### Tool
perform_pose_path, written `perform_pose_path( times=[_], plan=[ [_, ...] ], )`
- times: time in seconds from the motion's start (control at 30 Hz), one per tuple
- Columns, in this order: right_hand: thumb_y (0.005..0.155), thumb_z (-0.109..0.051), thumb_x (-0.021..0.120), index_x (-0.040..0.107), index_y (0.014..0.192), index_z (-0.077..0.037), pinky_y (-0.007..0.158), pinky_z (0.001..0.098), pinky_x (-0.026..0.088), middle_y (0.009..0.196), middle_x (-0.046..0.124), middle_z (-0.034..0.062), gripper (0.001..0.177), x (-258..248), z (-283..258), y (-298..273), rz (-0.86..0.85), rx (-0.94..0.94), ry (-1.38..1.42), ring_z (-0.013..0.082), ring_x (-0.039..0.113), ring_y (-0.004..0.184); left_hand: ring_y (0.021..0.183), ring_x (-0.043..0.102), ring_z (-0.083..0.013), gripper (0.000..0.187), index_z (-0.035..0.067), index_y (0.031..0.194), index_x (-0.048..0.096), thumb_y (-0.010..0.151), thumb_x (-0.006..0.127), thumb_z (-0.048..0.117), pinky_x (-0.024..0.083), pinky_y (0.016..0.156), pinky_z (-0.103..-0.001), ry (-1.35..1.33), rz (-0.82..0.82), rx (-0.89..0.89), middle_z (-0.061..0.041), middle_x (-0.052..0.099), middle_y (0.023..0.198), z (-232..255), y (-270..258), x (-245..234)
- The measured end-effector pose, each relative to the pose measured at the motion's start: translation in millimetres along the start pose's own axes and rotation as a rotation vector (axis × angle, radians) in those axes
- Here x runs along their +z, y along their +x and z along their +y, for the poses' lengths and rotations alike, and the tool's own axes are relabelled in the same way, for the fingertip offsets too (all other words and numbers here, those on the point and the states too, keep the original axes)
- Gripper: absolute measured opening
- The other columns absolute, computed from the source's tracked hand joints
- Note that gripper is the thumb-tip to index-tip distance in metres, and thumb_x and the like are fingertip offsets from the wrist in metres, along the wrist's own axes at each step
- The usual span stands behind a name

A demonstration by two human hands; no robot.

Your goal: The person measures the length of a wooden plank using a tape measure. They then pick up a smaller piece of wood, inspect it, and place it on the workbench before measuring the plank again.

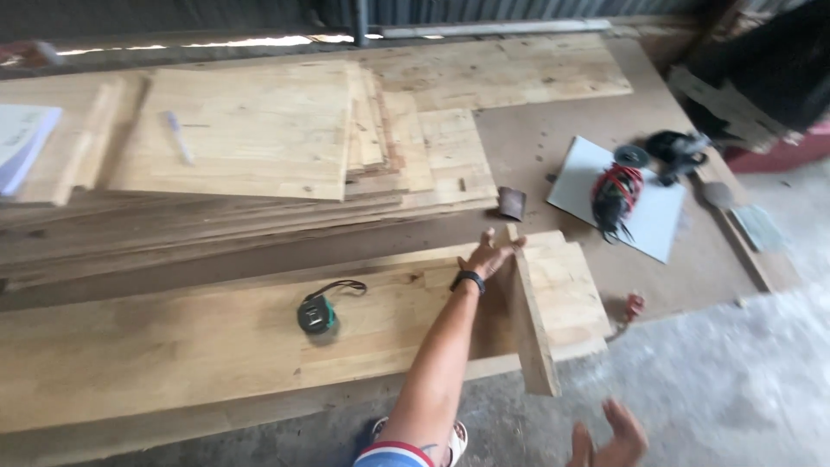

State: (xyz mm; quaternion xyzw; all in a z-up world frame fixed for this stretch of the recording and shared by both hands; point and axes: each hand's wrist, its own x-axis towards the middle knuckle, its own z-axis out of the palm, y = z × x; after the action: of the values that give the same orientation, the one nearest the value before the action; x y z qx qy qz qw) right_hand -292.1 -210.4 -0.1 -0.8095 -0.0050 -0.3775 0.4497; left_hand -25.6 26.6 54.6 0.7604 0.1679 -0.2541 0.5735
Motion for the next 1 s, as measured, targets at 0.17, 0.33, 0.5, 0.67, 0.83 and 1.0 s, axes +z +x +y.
perform_pose_path(
  times=[0.17,0.33,0.5,0.67,0.83,1.0],
  plan=[
    [0.085,-0.017,0.066,0.042,0.142,0.003,0.11,0.0387,0.046,0.14,0.055,0.0201,0.064,15.1,2.7,0.5,0.032,0.161,0.319,0.0297,0.057,0.126,0.152,0.036,-0.033,0.121,0.025,0.163,0.017,0.059,0.044,0.081,-0.003,0.123,-0.061,0.057,0.013,0.0,-0.007,0.052,0.155,-10.5,10.1,2.9],
    [0.086,-0.046,0.065,0.042,0.149,-0.005,0.106,0.0442,0.05,0.145,0.056,0.0145,0.079,20.4,41.9,-31.5,-0.214,0.245,0.329,0.0266,0.059,0.126,0.152,0.035,-0.0321,0.12,0.027,0.16,0.027,0.058,0.045,0.086,-0.005,0.123,-0.06,0.056,0.08,0.019,-0.005,0.05,0.157,-23.3,32.5,13.8],
    [0.082,-0.053,0.076,0.031,0.16,-0.019,0.117,0.0555,0.036,0.166,0.034,0.0164,0.097,43.9,83.5,-40.8,-0.581,0.289,0.198,0.0346,0.033,0.154,0.15,0.04,-0.0325,0.103,0.03,0.152,0.043,0.063,0.048,0.083,-0.003,0.123,-0.059,0.086,0.166,0.037,-0.003,0.056,0.152,-42.1,54.0,24.7],
    [0.083,-0.038,0.081,0.038,0.157,-0.019,0.113,0.0659,0.04,0.166,0.035,0.0146,0.087,69.1,83.6,-14.7,-0.587,0.335,0.369,0.0379,0.039,0.15,0.128,0.061,-0.0173,0.066,0.012,0.135,0.059,0.08,0.071,0.047,0.038,0.114,-0.03,-0.301,0.178,0.269,-0.006,0.068,0.135,-78.0,96.1,31.6],
    [0.096,-0.025,0.068,0.038,0.157,-0.015,0.089,0.0446,0.069,0.164,0.036,0.0143,0.069,87.7,87.9,-15.4,-0.473,0.11,0.307,0.0393,0.063,0.13,0.136,0.054,-0.0213,0.076,0.008,0.142,0.057,0.083,0.061,0.055,0.035,0.117,-0.035,-0.247,0.183,0.21,-0.007,0.058,0.147,-36.6,47.5,35.3],
    [0.1,-0.041,0.059,0.033,0.159,-0.02,0.076,0.0453,0.067,0.169,0.029,0.01,0.068,86.4,93.8,-19.9,-0.615,0.21,0.216,0.0352,0.058,0.137,0.121,0.059,-0.0164,0.044,0.018,0.11,0.066,0.085,0.063,0.054,0.036,0.116,-0.037,-0.262,0.198,0.297,0.002,0.067,0.119,-50.4,57.1,34.4]
  ],
)
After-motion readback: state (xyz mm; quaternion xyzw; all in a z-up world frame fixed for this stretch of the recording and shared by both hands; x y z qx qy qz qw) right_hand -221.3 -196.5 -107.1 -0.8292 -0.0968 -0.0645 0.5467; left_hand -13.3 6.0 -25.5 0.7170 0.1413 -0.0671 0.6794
